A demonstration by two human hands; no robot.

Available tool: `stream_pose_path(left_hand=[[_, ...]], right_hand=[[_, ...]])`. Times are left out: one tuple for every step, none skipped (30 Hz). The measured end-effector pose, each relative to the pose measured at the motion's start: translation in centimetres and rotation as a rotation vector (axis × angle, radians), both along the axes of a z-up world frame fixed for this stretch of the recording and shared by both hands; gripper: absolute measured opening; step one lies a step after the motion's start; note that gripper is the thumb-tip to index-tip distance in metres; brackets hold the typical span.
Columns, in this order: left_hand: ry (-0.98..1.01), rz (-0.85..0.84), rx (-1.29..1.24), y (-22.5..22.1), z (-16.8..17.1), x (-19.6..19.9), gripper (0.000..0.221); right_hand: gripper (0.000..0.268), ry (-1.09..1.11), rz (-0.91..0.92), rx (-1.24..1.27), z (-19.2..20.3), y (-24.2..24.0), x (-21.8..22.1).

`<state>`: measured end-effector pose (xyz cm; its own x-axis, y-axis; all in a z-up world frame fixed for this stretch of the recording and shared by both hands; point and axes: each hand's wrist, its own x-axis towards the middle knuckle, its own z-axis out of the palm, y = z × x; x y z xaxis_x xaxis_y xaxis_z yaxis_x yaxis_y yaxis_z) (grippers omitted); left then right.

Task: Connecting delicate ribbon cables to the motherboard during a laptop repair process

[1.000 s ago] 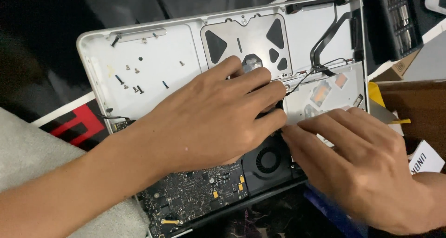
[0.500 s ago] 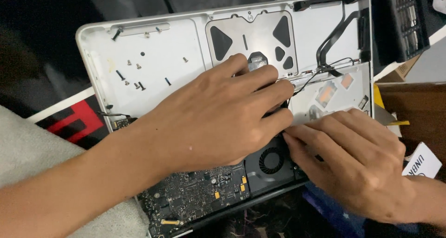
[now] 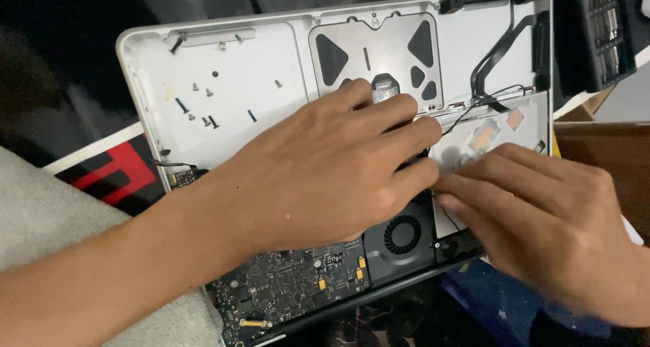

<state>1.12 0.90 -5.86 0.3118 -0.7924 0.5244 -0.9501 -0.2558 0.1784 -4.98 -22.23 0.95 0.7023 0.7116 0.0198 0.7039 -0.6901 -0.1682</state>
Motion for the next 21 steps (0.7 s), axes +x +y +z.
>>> stream_pose_path(left_hand=[[-0.001,0.002,0.0,0.0,0.0,0.0,0.007],[-0.001,0.003,0.0,0.0,-0.1,0.0,0.007],[0.0,-0.001,-0.004,0.0,-0.2,0.0,0.007],[0.001,-0.006,-0.007,-0.1,-0.2,0.0,0.008],[0.001,-0.006,-0.006,-0.1,-0.2,0.0,0.008],[0.0,-0.003,-0.001,0.0,-0.1,0.1,0.008],[0.002,0.0,0.004,0.0,-0.1,0.0,0.009],[0.003,0.0,0.004,0.0,-0.1,0.0,0.009],[0.002,0.0,0.006,0.0,-0.1,0.1,0.008],[0.001,0.0,0.009,0.0,-0.1,0.1,0.007],[0.001,-0.002,0.009,0.0,-0.1,0.1,0.007],[0.004,-0.002,0.0,0.0,-0.1,0.1,0.007],[0.006,0.0,-0.009,0.0,-0.1,0.1,0.008],[0.007,0.0,-0.008,0.0,0.0,0.1,0.008],[0.019,-0.007,-0.002,0.0,0.0,0.1,0.007],[0.03,-0.013,0.004,0.0,0.0,0.2,0.006],[0.032,-0.014,0.005,-0.1,0.0,0.2,0.006],[0.027,-0.008,0.011,-0.1,0.0,0.2,0.006],[0.021,-0.002,0.016,-0.1,0.1,0.2,0.006],[0.021,-0.002,0.017,-0.1,0.1,0.2,0.006],[0.021,-0.002,0.029,-0.1,0.1,0.2,0.005]], right_hand=[[0.017,0.072,0.009,-0.003,0.4,-0.2,0.4],[0.017,0.072,0.01,-0.003,0.5,-0.2,0.9],[0.013,0.04,0.072,-0.022,0.5,-0.3,1.4],[0.009,0.009,0.133,-0.041,0.6,-0.4,1.8],[0.009,0.009,0.133,-0.04,0.8,-0.5,2.1],[0.011,-0.003,0.187,-0.068,0.9,-0.7,2.3],[0.015,-0.013,0.241,-0.095,1.0,-0.9,2.5],[0.015,-0.012,0.242,-0.095,0.7,-1.7,2.3],[0.028,-0.042,0.261,-0.188,0.5,-2.6,2.1],[0.042,-0.074,0.28,-0.282,0.2,-3.4,2.0],[0.042,-0.073,0.278,-0.282,0.1,-3.4,2.1],[0.043,-0.085,0.3,-0.285,0.1,-3.5,2.2],[0.044,-0.097,0.324,-0.289,0.0,-3.5,2.3],[0.044,-0.096,0.323,-0.288,0.3,-3.2,2.7],[0.041,-0.097,0.36,-0.273,0.6,-2.8,3.1],[0.038,-0.098,0.396,-0.259,0.8,-2.5,3.5],[0.038,-0.097,0.396,-0.257,0.7,-2.6,3.6],[0.038,-0.108,0.406,-0.248,0.5,-2.8,3.6],[0.039,-0.119,0.415,-0.239,0.4,-2.9,3.7],[0.039,-0.119,0.415,-0.239,0.5,-2.6,4.0],[0.033,-0.112,0.441,-0.216,0.7,-2.4,4.3]])
